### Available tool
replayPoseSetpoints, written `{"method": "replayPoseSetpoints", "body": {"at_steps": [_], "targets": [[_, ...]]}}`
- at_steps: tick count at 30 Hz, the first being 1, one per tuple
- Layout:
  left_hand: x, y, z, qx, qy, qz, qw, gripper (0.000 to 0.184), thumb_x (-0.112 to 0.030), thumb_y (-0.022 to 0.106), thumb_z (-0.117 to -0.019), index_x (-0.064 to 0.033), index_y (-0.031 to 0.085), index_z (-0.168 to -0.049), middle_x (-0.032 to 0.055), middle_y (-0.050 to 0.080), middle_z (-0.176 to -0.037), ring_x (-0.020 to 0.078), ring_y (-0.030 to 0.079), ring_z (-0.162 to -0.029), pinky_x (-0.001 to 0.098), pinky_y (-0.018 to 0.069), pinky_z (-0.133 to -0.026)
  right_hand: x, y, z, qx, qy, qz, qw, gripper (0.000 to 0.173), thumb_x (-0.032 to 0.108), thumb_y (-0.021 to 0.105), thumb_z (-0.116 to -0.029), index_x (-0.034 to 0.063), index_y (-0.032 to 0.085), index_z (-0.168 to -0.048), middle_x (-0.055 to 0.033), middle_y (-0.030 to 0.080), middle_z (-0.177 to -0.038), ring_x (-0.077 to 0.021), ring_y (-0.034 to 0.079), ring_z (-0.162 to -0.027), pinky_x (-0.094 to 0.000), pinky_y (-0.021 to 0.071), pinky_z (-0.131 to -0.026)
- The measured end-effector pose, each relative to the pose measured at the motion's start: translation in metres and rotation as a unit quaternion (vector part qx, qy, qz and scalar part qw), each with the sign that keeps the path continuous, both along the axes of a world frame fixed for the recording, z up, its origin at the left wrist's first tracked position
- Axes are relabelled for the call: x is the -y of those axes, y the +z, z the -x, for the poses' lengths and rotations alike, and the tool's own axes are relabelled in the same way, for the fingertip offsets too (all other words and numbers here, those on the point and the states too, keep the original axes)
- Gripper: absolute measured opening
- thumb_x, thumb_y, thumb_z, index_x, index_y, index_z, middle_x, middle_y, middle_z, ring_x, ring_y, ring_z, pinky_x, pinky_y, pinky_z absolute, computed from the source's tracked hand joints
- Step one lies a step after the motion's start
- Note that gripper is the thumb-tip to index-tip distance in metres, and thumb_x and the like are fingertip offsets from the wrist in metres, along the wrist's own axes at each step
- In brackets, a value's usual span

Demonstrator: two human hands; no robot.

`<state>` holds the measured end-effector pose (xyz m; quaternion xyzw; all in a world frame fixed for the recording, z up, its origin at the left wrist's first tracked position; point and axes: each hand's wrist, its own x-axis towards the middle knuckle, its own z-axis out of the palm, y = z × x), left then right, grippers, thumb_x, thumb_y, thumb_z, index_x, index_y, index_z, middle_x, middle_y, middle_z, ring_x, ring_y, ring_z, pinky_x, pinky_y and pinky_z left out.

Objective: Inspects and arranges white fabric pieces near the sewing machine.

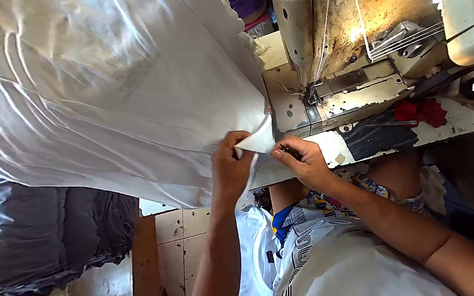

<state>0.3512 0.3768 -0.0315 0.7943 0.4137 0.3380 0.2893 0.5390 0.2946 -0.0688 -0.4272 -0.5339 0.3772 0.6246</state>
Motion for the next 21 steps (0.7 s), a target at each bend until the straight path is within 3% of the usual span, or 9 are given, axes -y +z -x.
{"method": "replayPoseSetpoints", "body": {"at_steps": [5,9,12,14,17,19,21], "targets": [[0.000,0.036,0.008,0.108,0.011,-0.034,0.993,0.022,-0.004,0.068,-0.0947,-0.0079,0.065,-0.116,-0.0023,0.070,-0.103,0.0074,0.068,-0.088,0.0265,0.0600,-0.076,0.018,-0.043,0.011,0.082,-0.098,0.008,0.992,0.018,0.020,0.075,-0.0950,0.0051,0.068,-0.102,-0.0032,0.063,-0.092,-0.0066,0.055,-0.069,-0.0218,0.0492,-0.058],[0.009,0.058,-0.002,0.105,0.014,-0.087,0.991,0.025,-0.003,0.066,-0.0950,-0.0069,0.061,-0.119,-0.0028,0.069,-0.107,0.0075,0.068,-0.094,0.0253,0.0594,-0.081,0.013,-0.028,0.022,0.116,-0.116,-0.054,0.985,0.027,0.022,0.078,-0.0930,0.0024,0.067,-0.108,-0.0073,0.063,-0.099,-0.0086,0.055,-0.069,-0.0233,0.0480,-0.057],[0.018,0.072,-0.012,0.073,0.031,-0.128,0.989,0.025,-0.002,0.067,-0.0930,-0.0050,0.062,-0.118,-0.0021,0.070,-0.104,0.0064,0.068,-0.090,0.0226,0.0588,-0.075,0.003,-0.004,0.033,0.119,-0.117,-0.074,0.983,0.036,0.025,0.080,-0.0904,0.0010,0.066,-0.113,-0.0098,0.062,-0.102,-0.0118,0.056,-0.068,-0.0276,0.0494,-0.053],[0.022,0.081,-0.019,0.068,0.044,-0.150,0.985,0.024,-0.002,0.068,-0.0920,-0.0044,0.063,-0.115,-0.0036,0.070,-0.096,0.0032,0.066,-0.080,0.0194,0.0569,-0.067,-0.007,0.006,0.041,0.119,-0.115,-0.056,0.985,0.039,0.027,0.081,-0.0894,0.0031,0.064,-0.115,-0.0086,0.060,-0.102,-0.0137,0.056,-0.068,-0.0311,0.0500,-0.052],[0.027,0.096,-0.020,0.082,0.042,-0.160,0.983,0.022,-0.004,0.068,-0.0937,-0.0048,0.062,-0.115,-0.0045,0.069,-0.093,0.0030,0.065,-0.073,0.0197,0.0568,-0.063,-0.022,-0.005,0.051,0.169,-0.121,-0.042,0.977,0.026,0.022,0.074,-0.0934,0.0055,0.064,-0.111,-0.0081,0.064,-0.102,-0.0179,0.066,-0.079,-0.0375,0.0575,-0.058],[0.030,0.104,-0.014,0.100,0.033,-0.169,0.980,0.021,-0.004,0.066,-0.0953,-0.0059,0.061,-0.116,-0.0050,0.071,-0.097,0.0047,0.068,-0.079,0.0220,0.0597,-0.068,-0.023,-0.020,0.050,0.173,-0.099,-0.025,0.980,0.011,0.015,0.067,-0.0970,0.0068,0.068,-0.104,-0.0058,0.065,-0.096,-0.0160,0.066,-0.077,-0.0362,0.0575,-0.060],[0.030,0.107,-0.001,0.118,0.028,-0.182,0.976,0.019,-0.004,0.063,-0.0978,-0.0057,0.062,-0.116,-0.0042,0.072,-0.102,0.0071,0.070,-0.088,0.0248,0.0609,-0.077,-0.014,-0.027,0.042,0.085,-0.038,0.012,0.996,0.011,0.014,0.063,-0.1010,0.0059,0.069,-0.102,-0.0035,0.065,-0.091,-0.0112,0.061,-0.073,-0.0298,0.0553,-0.063]]}}
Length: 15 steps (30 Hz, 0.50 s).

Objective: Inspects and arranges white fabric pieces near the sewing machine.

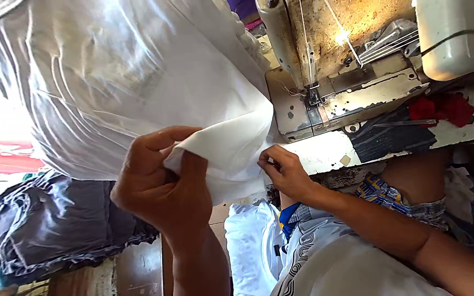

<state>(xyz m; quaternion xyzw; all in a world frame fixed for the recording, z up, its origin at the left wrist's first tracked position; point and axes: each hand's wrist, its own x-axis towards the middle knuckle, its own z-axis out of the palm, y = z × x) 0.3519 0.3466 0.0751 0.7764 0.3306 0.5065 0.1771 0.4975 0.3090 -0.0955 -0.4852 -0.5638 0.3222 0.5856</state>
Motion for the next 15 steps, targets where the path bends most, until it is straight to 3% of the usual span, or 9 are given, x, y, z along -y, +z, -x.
{"method": "replayPoseSetpoints", "body": {"at_steps": [4,7,8,11,13,15], "targets": [[-0.003,-0.014,0.023,0.020,0.013,0.008,1.000,0.015,-0.007,0.055,-0.1032,-0.0083,0.064,-0.115,-0.0081,0.070,-0.104,0.0032,0.068,-0.094,0.0232,0.0585,-0.084,0.016,-0.009,-0.010,-0.239,0.088,0.138,0.957,0.016,0.021,0.061,-0.1038,0.0058,0.066,-0.108,-0.0062,0.064,-0.085,-0.0123,0.052,-0.059,-0.0288,0.0459,-0.054],[-0.002,-0.020,0.021,0.038,0.001,0.021,0.999,0.014,-0.010,0.054,-0.1043,-0.0104,0.066,-0.113,-0.0117,0.070,-0.100,0.0003,0.068,-0.090,0.0201,0.0584,-0.081,0.012,-0.009,-0.004,-0.382,0.187,0.176,0.888,0.035,0.026,0.058,-0.1059,0.0110,0.059,-0.138,-0.0059,0.063,-0.087,-0.0065,0.044,-0.052,-0.0213,0.0388,-0.046],[0.000,-0.020,0.020,0.044,-0.002,0.018,0.999,0.014,-0.010,0.055,-0.1043,-0.0104,0.066,-0.112,-0.0117,0.071,-0.100,0.0006,0.068,-0.090,0.0203,0.0585,-0.081,0.010,-0.007,-0.003,-0.430,0.225,0.179,0.856,0.035,0.026,0.058,-0.1054,0.0128,0.059,-0.138,-0.0044,0.058,-0.078,-0.0054,0.042,-0.049,-0.0198,0.0365,-0.044],[-0.003,-0.021,0.030,0.061,0.019,-0.006,0.998,0.013,-0.008,0.056,-0.1039,-0.0089,0.065,-0.113,-0.0096,0.071,-0.101,0.0024,0.069,-0.091,0.0227,0.0588,-0.083,0.008,0.008,-0.012,-0.506,0.327,0.158,0.782,0.007,0.016,0.064,-0.1009,0.0092,0.061,-0.098,0.0022,0.047,-0.058,-0.0026,0.039,-0.045,-0.0180,0.0325,-0.044],[-0.011,-0.031,0.047,0.032,0.064,-0.021,0.997,0.013,-0.007,0.058,-0.1028,-0.0058,0.065,-0.113,-0.0079,0.071,-0.101,0.0011,0.068,-0.090,0.0218,0.0587,-0.082,0.011,0.022,-0.031,-0.524,0.353,0.144,0.762,0.005,0.012,0.066,-0.0989,0.0108,0.061,-0.097,0.0033,0.048,-0.058,-0.0005,0.041,-0.045,-0.0155,0.0335,-0.043],[-0.017,-0.050,0.065,-0.091,0.125,-0.003,0.988,0.016,-0.015,0.062,-0.1023,-0.0017,0.068,-0.110,-0.0008,0.071,-0.099,0.0019,0.067,-0.086,0.0231,0.0578,-0.077,0.014,0.039,-0.053,-0.532,0.357,0.127,0.757,0.004,0.014,0.064,-0.1008,0.0114,0.061,-0.102,0.0021,0.050,-0.059,-0.0005,0.044,-0.044,-0.0144,0.0362,-0.042]]}}
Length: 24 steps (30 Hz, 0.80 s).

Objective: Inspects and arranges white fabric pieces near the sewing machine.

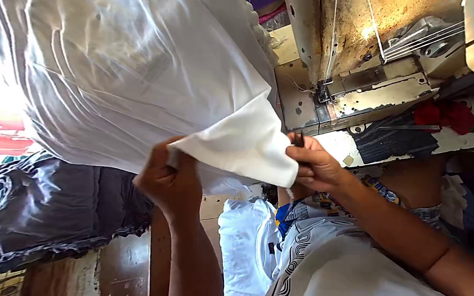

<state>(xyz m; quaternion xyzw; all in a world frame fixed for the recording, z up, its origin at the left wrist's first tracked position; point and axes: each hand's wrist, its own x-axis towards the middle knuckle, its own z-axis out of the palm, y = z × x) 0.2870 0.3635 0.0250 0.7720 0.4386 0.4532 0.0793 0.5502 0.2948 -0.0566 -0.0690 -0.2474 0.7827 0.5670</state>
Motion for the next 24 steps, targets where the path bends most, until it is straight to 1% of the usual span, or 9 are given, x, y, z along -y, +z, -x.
{"method": "replayPoseSetpoints", "body": {"at_steps": [1,3,6,9,14,17,20,22,24], "targets": [[-0.002,-0.012,0.006,-0.086,0.018,0.034,0.996,0.020,-0.019,0.064,-0.1011,-0.0012,0.071,-0.108,0.0063,0.071,-0.099,0.0089,0.067,-0.083,0.0301,0.0572,-0.073,0.000,0.009,-0.008,0.012,-0.011,-0.001,1.000,0.005,0.015,0.061,-0.1021,0.0104,0.062,-0.103,0.0006,0.051,-0.061,-0.0009,0.043,-0.044,-0.0143,0.0358,-0.041],[-0.006,-0.035,0.007,-0.212,-0.031,0.127,0.968,0.024,-0.014,0.069,-0.0949,-0.0039,0.072,-0.116,0.0173,0.063,-0.124,0.0291,0.066,-0.103,0.0497,0.0585,-0.079,-0.005,0.025,-0.017,0.062,-0.037,0.014,0.997,0.010,0.016,0.057,-0.1044,0.0072,0.061,-0.104,-0.0040,0.056,-0.065,-0.0017,0.042,-0.042,-0.0146,0.0334,-0.038],[0.008,-0.055,-0.026,-0.160,-0.100,0.122,0.974,0.043,-0.027,0.078,-0.0887,-0.0141,0.068,-0.128,0.0087,0.050,-0.150,0.0211,0.059,-0.124,0.0399,0.0578,-0.087,-0.021,0.037,-0.019,0.115,-0.061,0.065,0.989,0.015,0.021,0.054,-0.1068,0.0074,0.061,-0.107,-0.0050,0.059,-0.068,-0.0009,0.039,-0.040,-0.0140,0.0304,-0.035],[0.024,-0.062,-0.068,-0.062,-0.104,0.070,0.990,0.055,-0.038,0.083,-0.0854,-0.0115,0.061,-0.128,0.0081,0.056,-0.142,0.0188,0.058,-0.125,0.0374,0.0555,-0.092,-0.038,0.042,-0.021,0.106,-0.050,0.097,0.988,0.015,0.023,0.052,-0.1073,0.0097,0.059,-0.104,-0.0028,0.060,-0.071,-0.0006,0.038,-0.040,-0.0141,0.0314,-0.034],[0.010,-0.071,-0.088,0.002,-0.052,0.055,0.997,0.019,-0.019,0.068,-0.0988,-0.0052,0.069,-0.113,0.0038,0.069,-0.106,0.0114,0.067,-0.093,0.0304,0.0582,-0.082,-0.051,0.055,-0.021,0.061,-0.038,0.113,0.991,0.024,0.024,0.050,-0.1073,0.0073,0.063,-0.097,0.0005,0.054,-0.066,-0.0012,0.036,-0.038,-0.0141,0.0313,-0.034],[0.007,-0.065,-0.083,0.126,-0.111,0.143,0.975,0.017,-0.013,0.069,-0.0980,-0.0047,0.067,-0.113,0.0023,0.072,-0.094,0.0130,0.070,-0.080,0.0320,0.0619,-0.073,-0.052,0.059,-0.021,0.104,-0.082,0.090,0.987,0.023,0.025,0.048,-0.1097,0.0071,0.063,-0.111,-0.0072,0.071,-0.092,0.0001,0.038,-0.040,-0.0135,0.0303,-0.034],[0.008,-0.058,-0.079,0.245,-0.156,0.212,0.933,0.013,-0.009,0.072,-0.0948,-0.0068,0.068,-0.106,0.0032,0.071,-0.084,0.0137,0.067,-0.067,0.0294,0.0598,-0.062,-0.044,0.048,-0.012,0.295,-0.246,-0.018,0.923,0.018,0.015,0.057,-0.1058,0.0060,0.064,-0.120,-0.0107,0.074,-0.094,-0.0038,0.042,-0.044,-0.0174,0.0316,-0.038],[0.008,-0.053,-0.078,0.269,-0.160,0.217,0.925,0.011,-0.007,0.074,-0.0928,-0.0066,0.069,-0.102,0.0030,0.071,-0.080,0.0128,0.066,-0.064,0.0281,0.0593,-0.060,-0.030,0.032,-0.002,0.381,-0.346,-0.080,0.854,0.016,0.014,0.068,-0.0988,0.0057,0.063,-0.112,-0.0069,0.061,-0.078,-0.0101,0.048,-0.050,-0.0226,0.0397,-0.041],[0.011,-0.051,-0.079,0.251,-0.156,0.205,0.933,0.013,-0.005,0.075,-0.0913,-0.0054,0.069,-0.103,0.0035,0.071,-0.081,0.0134,0.068,-0.066,0.0289,0.0609,-0.061,-0.016,0.022,0.010,0.404,-0.369,-0.096,0.832,0.012,0.012,0.073,-0.0953,0.0041,0.066,-0.101,-0.0051,0.062,-0.078,-0.0118,0.055,-0.058,-0.0255,0.0478,-0.048]]}}
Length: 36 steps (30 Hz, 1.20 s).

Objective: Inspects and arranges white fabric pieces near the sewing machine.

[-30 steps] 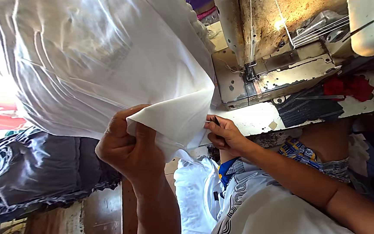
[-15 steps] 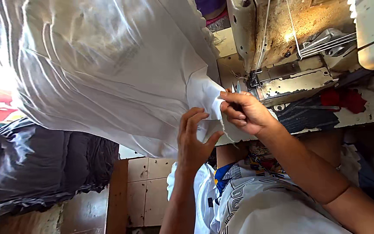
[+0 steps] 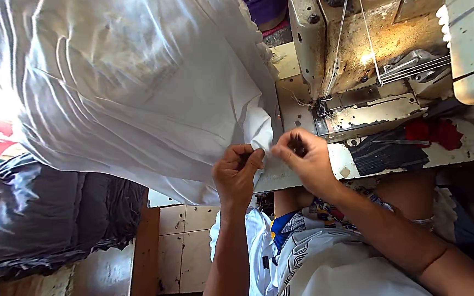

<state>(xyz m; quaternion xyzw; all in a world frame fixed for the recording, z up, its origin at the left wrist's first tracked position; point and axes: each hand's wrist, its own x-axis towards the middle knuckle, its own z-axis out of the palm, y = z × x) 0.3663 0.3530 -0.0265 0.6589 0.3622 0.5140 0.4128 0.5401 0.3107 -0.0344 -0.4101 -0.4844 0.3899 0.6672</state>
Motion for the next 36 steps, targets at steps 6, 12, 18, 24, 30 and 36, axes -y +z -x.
{"method": "replayPoseSetpoints", "body": {"at_steps": [6,12,18,24,30,36], "targets": [[0.007,0.002,-0.010,-0.108,-0.004,-0.055,0.993,0.018,-0.006,0.070,-0.0959,-0.0053,0.070,-0.114,0.0039,0.072,-0.098,0.0154,0.070,-0.080,0.0319,0.0632,-0.071,0.012,-0.020,0.014,0.051,-0.018,0.024,0.998,0.010,0.014,0.073,-0.0958,0.0052,0.070,-0.098,-0.0036,0.064,-0.090,-0.0096,0.056,-0.063,-0.0240,0.0511,-0.054],[0.014,0.000,-0.015,-0.140,0.020,-0.089,0.986,0.019,-0.007,0.067,-0.0972,-0.0070,0.073,-0.115,0.0014,0.071,-0.103,0.0127,0.070,-0.082,0.0301,0.0628,-0.071,0.011,-0.022,0.007,0.032,-0.017,0.043,0.998,0.012,0.015,0.072,-0.0973,0.0057,0.071,-0.105,-0.0050,0.067,-0.088,-0.0113,0.057,-0.059,-0.0255,0.0514,-0.050],[0.019,-0.005,-0.019,-0.180,0.034,-0.102,0.978,0.019,-0.007,0.065,-0.0975,-0.0090,0.074,-0.114,-0.0001,0.068,-0.106,0.0093,0.067,-0.082,0.0259,0.0608,-0.068,0.008,-0.025,0.010,-0.015,-0.022,0.040,0.999,0.007,0.006,0.066,-0.0980,0.0012,0.071,-0.100,-0.0064,0.063,-0.074,-0.0113,0.054,-0.052,-0.0248,0.0474,-0.046],[0.021,-0.012,-0.023,-0.152,0.084,-0.073,0.982,0.024,-0.009,0.073,-0.0934,-0.0076,0.067,-0.116,0.0005,0.071,-0.097,0.0119,0.071,-0.077,0.0302,0.0641,-0.067,0.005,-0.026,0.010,-0.015,-0.016,0.034,0.999,0.007,0.005,0.064,-0.0980,0.0009,0.069,-0.100,-0.0057,0.061,-0.071,-0.0108,0.053,-0.053,-0.0240,0.0457,-0.046],[0.023,-0.013,-0.025,-0.187,0.116,-0.144,0.965,0.010,-0.005,0.073,-0.0896,-0.0044,0.073,-0.100,0.0008,0.070,-0.096,0.0070,0.068,-0.077,0.0239,0.0614,-0.066,0.008,-0.025,0.008,0.009,-0.002,0.015,1.000,0.007,0.005,0.063,-0.0975,0.0011,0.068,-0.098,-0.0056,0.062,-0.074,-0.0110,0.055,-0.055,-0.0247,0.0479,-0.047],[0.027,-0.011,-0.030,-0.198,0.130,-0.165,0.957,0.008,-0.005,0.074,-0.0876,-0.0038,0.075,-0.096,0.0013,0.071,-0.094,0.0058,0.069,-0.077,0.0225,0.0611,-0.065,0.011,-0.024,0.008,0.045,-0.045,0.011,0.998,0.005,0.005,0.064,-0.0944,0.0032,0.068,-0.094,-0.0031,0.062,-0.073,-0.0087,0.052,-0.053,-0.0232,0.0453,-0.046]]}}
